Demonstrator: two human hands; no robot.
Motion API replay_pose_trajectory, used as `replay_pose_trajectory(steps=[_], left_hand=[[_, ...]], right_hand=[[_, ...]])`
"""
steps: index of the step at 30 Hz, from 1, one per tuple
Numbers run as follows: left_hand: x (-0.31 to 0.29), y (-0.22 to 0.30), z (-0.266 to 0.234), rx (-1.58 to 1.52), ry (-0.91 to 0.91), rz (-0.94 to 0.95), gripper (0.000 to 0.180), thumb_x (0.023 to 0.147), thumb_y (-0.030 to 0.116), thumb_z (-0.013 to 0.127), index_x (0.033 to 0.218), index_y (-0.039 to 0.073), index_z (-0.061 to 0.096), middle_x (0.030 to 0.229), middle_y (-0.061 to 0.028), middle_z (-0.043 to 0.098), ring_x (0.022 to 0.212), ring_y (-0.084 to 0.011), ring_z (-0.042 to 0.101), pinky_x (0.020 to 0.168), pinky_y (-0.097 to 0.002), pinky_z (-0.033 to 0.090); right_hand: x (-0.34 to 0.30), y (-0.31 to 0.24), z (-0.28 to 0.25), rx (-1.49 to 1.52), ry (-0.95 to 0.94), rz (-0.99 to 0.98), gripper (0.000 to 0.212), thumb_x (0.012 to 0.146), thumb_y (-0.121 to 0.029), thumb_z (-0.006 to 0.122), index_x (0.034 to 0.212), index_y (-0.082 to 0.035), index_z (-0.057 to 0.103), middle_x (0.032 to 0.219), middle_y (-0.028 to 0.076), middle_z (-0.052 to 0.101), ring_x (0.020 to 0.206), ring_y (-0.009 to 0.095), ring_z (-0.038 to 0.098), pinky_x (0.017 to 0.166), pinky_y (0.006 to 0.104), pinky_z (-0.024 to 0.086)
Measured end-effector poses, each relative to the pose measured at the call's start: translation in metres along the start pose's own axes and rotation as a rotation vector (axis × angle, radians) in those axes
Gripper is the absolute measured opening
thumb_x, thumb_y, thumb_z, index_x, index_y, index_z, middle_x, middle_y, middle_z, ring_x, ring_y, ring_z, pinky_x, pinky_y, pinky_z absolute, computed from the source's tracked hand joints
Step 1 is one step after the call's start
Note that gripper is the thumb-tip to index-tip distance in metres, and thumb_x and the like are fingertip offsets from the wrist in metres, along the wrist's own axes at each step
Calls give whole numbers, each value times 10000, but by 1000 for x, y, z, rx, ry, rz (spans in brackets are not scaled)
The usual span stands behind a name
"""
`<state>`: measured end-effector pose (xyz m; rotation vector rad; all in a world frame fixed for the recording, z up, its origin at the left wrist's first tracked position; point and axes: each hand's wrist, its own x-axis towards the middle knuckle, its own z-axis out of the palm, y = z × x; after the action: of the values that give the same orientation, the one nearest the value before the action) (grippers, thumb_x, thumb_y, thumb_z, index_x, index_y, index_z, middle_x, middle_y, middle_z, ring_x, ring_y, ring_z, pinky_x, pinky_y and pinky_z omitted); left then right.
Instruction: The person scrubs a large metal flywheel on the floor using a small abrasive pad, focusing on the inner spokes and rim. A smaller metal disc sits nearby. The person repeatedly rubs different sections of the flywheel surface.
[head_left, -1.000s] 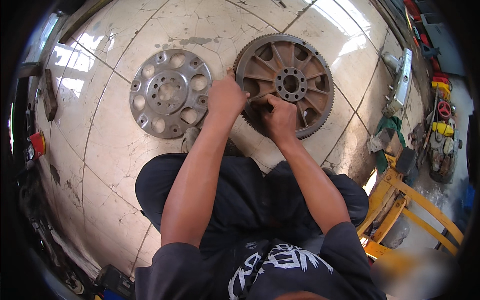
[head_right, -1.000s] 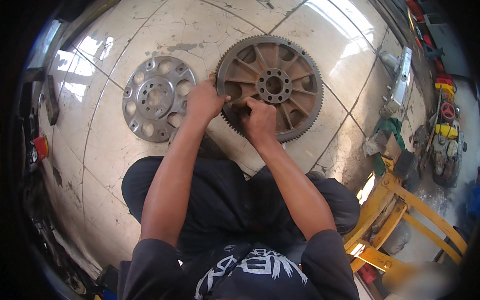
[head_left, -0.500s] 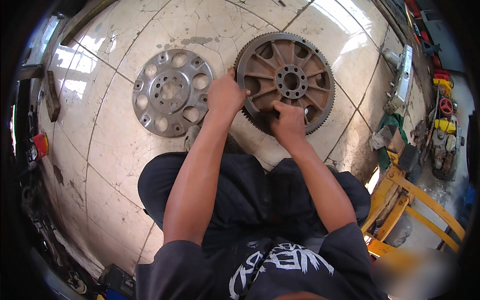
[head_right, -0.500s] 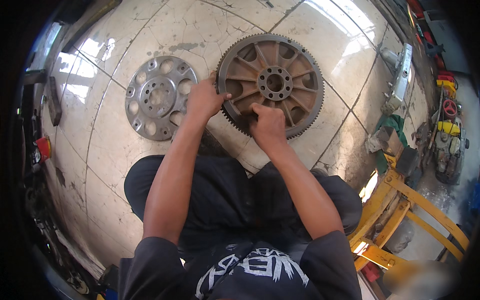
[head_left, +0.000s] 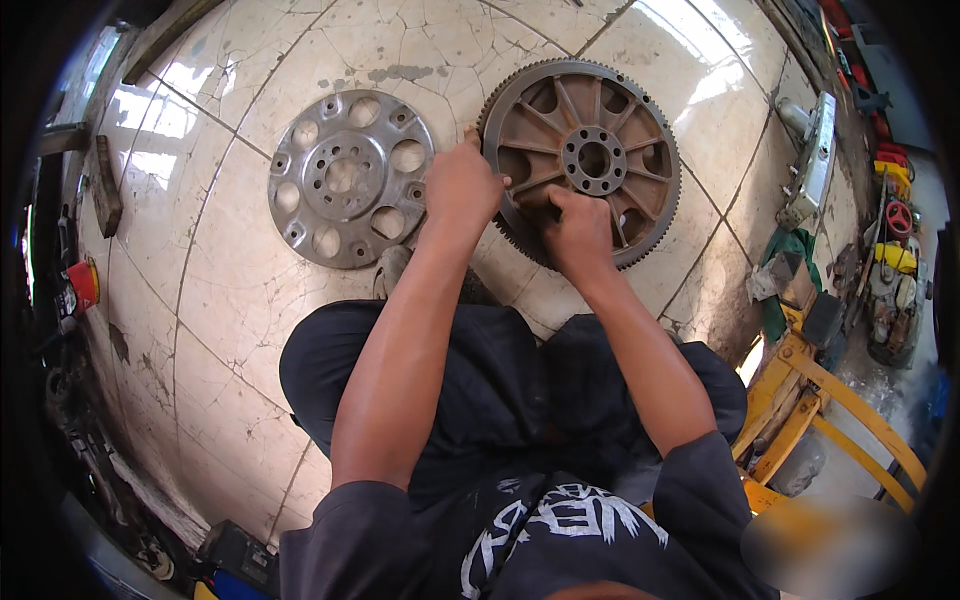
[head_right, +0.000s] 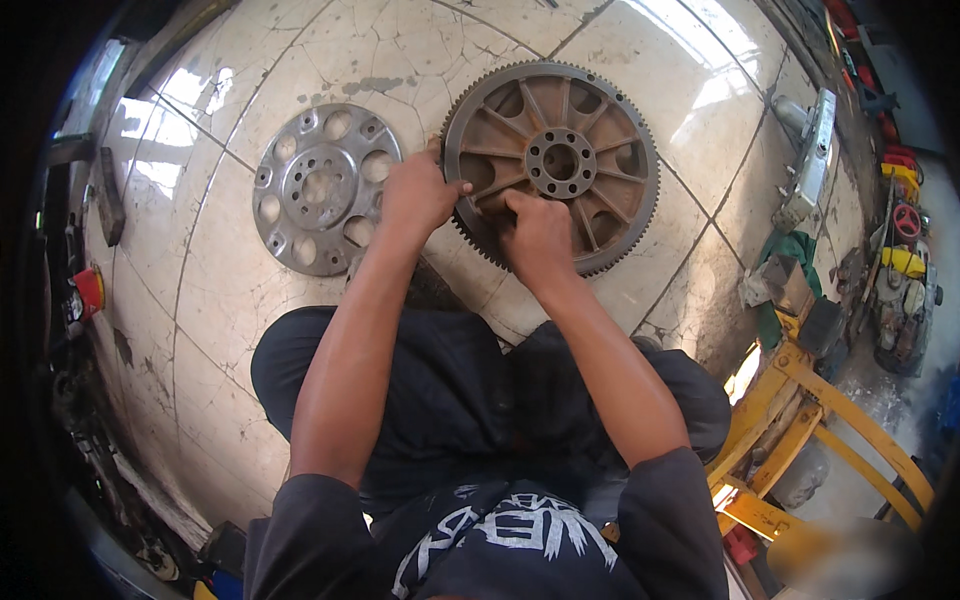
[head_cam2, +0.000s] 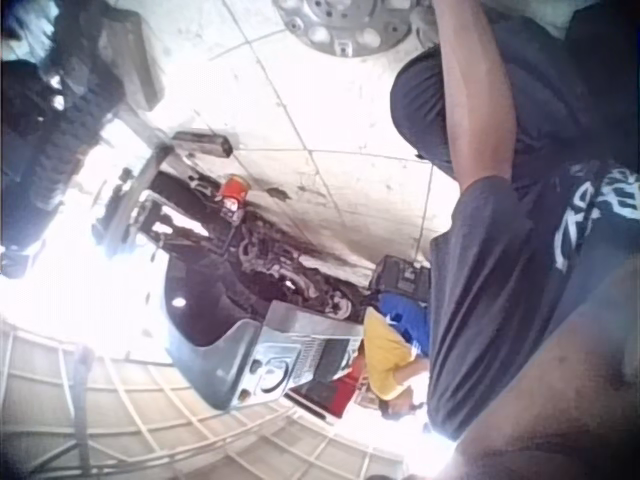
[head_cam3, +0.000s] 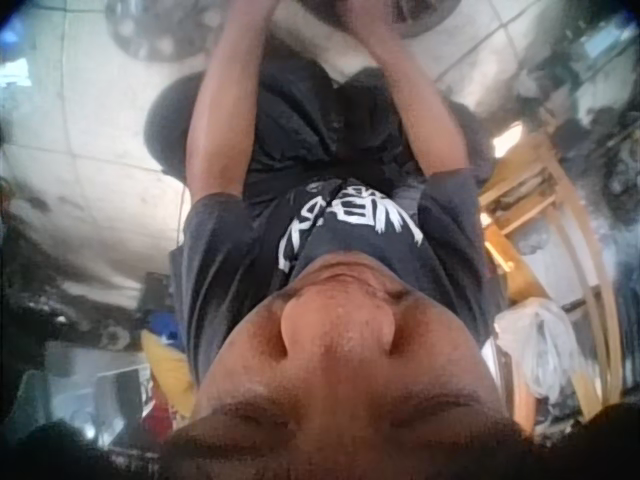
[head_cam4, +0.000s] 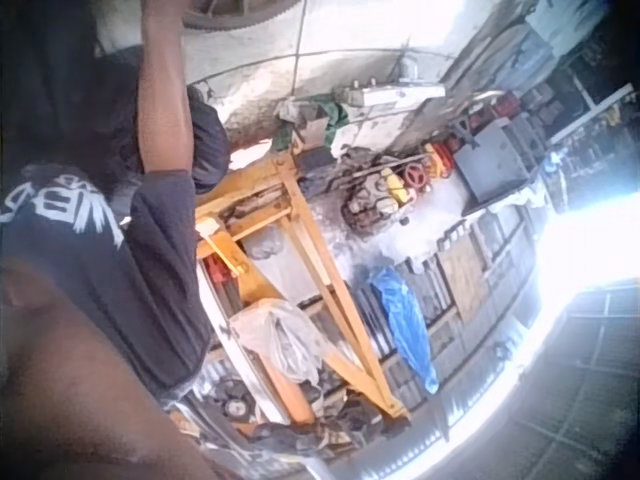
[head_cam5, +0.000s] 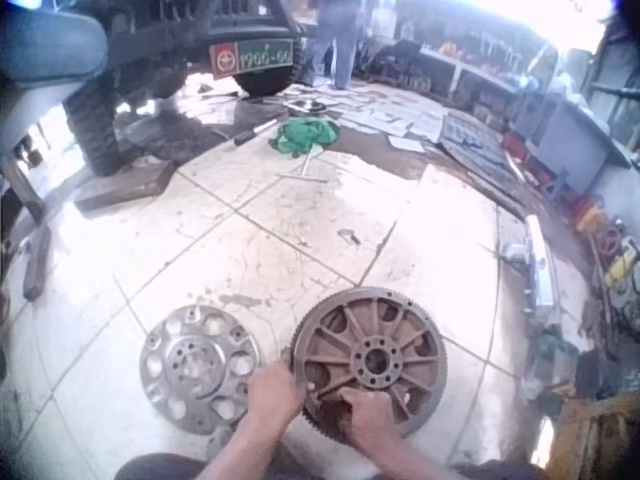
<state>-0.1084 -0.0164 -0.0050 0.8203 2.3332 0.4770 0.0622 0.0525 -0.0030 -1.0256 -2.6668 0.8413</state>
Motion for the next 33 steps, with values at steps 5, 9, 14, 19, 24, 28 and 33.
replay_pose_trajectory(steps=[5, 9, 14, 19, 24, 28, 33], left_hand=[[0, -6, 1, 3, 16, 8, 663, 803, 332, 915, 1351, 41, 681, 1095, -278, 759, 1090, -457, 723, 941, -519, 576], [1, -8, 1, -14, -11, -8, 620, 797, 324, 918, 1302, 38, 700, 1092, -282, 755, 1094, -469, 714, 931, -526, 575], [5, -16, 3, 33, 28, 107, 716, 785, 328, 920, 1346, -15, 638, 1089, -270, 760, 1069, -464, 723, 926, -519, 579], [2, -1, -1, 29, 28, 87, 692, 782, 336, 923, 1341, 30, 654, 1111, -261, 760, 1101, -461, 714, 962, -519, 570], [7, -19, 3, 4, 42, 112, 790, 777, 383, 927, 1420, 21, 644, 1100, -291, 758, 1070, -431, 740, 934, -507, 579], [11, -26, 6, 67, 48, 89, 934, 776, 376, 927, 1544, 23, 530, 1051, -277, 771, 999, -422, 764, 913, -485, 591], [9, -19, 6, 62, 37, 97, 920, 778, 379, 926, 1545, 51, 538, 1101, -262, 769, 1051, -424, 751, 934, -493, 584]], right_hand=[[-14, 3, 7, 140, 103, -94, 105, 791, -58, 745, 887, -22, 725, 784, 224, 701, 771, 438, 701, 707, 507, 535], [-6, -3, -2, 220, 17, 21, 146, 784, -21, 712, 922, -38, 760, 838, 237, 718, 829, 443, 709, 744, 511, 547], [-10, 0, 9, 129, 61, -13, 251, 774, 10, 682, 986, -58, 797, 923, 246, 736, 925, 448, 713, 793, 514, 560], [-3, 10, 12, 328, 138, 1, 209, 761, 13, 678, 947, -37, 761, 938, 252, 728, 947, 467, 694, 823, 552, 541], [-18, 3, 1, 214, 64, -23, 232, 748, 27, 669, 948, -40, 766, 943, 245, 734, 944, 442, 711, 824, 509, 566], [-8, -1, 9, 263, 139, -93, 230, 733, 39, 662, 932, -31, 754, 917, 239, 733, 932, 439, 715, 817, 495, 572], [-17, 9, 9, 260, 123, -95, 233, 727, 31, 687, 954, -3, 726, 893, 280, 701, 919, 470, 698, 776, 499, 551]])
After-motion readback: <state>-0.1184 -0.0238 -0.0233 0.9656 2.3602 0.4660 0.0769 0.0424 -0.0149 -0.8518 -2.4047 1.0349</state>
